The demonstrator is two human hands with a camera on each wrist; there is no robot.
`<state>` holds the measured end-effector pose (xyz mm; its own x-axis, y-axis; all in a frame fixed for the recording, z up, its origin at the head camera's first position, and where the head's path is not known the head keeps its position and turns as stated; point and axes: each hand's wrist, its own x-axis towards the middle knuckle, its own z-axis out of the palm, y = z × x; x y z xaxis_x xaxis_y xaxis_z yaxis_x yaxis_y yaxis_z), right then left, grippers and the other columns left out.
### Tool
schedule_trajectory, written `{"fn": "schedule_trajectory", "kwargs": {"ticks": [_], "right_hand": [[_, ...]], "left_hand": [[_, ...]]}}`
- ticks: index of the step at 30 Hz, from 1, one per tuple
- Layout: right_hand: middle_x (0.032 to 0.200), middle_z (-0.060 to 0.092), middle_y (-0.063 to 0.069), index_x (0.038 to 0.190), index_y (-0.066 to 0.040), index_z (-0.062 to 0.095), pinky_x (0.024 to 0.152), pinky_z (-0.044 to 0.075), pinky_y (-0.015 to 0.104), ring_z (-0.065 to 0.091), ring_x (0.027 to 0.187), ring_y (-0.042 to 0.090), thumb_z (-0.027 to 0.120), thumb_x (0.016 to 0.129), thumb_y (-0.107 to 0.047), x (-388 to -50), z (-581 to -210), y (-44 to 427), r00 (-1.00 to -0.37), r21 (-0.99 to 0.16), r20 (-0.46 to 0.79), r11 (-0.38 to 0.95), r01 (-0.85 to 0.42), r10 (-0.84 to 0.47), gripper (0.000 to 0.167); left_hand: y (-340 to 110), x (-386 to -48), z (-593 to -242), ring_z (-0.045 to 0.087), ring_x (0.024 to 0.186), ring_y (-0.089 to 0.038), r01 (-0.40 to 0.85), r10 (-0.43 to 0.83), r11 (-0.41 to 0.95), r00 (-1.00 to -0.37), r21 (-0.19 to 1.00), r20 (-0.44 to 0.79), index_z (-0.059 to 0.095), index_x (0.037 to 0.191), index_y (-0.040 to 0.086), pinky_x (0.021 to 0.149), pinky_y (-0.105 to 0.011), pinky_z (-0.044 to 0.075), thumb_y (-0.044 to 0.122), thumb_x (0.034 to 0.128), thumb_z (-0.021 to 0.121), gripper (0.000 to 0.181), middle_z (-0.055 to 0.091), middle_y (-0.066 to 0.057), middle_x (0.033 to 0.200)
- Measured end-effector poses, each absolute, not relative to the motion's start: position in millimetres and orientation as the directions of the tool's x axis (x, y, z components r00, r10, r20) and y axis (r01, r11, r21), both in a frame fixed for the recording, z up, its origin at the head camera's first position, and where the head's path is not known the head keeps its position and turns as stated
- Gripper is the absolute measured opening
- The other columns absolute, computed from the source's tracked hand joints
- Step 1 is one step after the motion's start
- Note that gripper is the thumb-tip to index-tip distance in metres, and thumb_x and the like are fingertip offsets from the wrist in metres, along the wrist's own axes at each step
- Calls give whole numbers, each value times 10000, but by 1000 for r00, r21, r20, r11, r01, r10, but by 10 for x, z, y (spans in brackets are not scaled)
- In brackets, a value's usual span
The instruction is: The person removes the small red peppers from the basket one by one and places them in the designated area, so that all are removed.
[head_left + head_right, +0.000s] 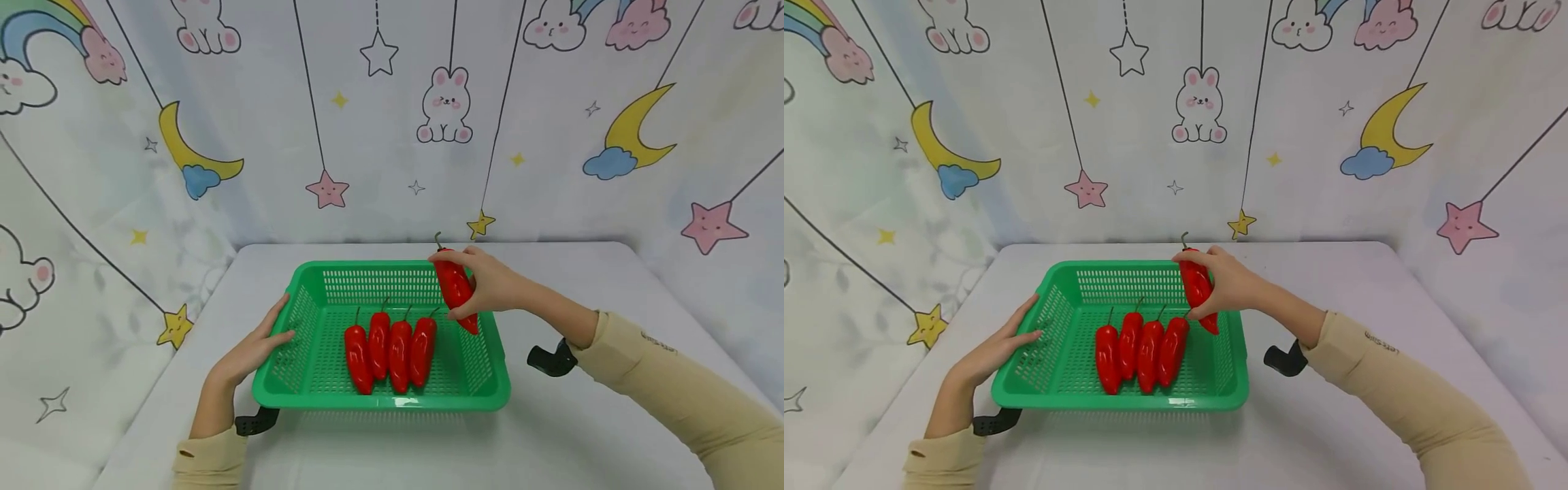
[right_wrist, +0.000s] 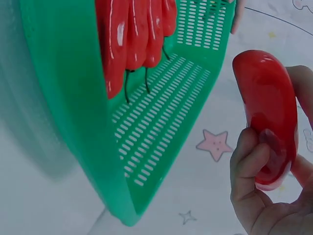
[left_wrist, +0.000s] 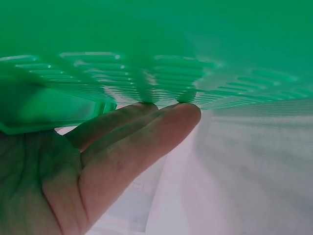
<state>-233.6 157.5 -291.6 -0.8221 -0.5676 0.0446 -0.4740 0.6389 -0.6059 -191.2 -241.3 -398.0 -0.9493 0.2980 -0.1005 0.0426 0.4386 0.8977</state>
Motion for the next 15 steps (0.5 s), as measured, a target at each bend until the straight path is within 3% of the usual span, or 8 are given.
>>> {"fn": "schedule_trajectory", "kwargs": {"ticks": [9, 15], "right_hand": [[1119, 420, 144, 1343, -189, 398, 614, 544, 326, 591, 829, 268, 821, 657, -109, -2351, -2967, 1797, -837, -644, 26, 632, -432, -546, 810], [1142, 421, 144, 1352, -185, 391, 615, 545, 342, 579, 864, 292, 808, 662, -90, -2341, -2949, 1870, -844, -648, 34, 631, -427, -536, 812]], "left_hand": [[-2396, -1908, -3975, -61, 1362, -366, 37, 295, 444, -950, 895, -106, -22, 1483, 255, 1000, -649, 80, 237, 968, 449, 698, -71, -94, 1524], [-2403, -1905, -3969, -60, 1363, -363, 37, 288, 450, -952, 892, -106, -21, 1483, 260, 999, -650, 81, 242, 969, 447, 695, -72, -86, 1525]]}}
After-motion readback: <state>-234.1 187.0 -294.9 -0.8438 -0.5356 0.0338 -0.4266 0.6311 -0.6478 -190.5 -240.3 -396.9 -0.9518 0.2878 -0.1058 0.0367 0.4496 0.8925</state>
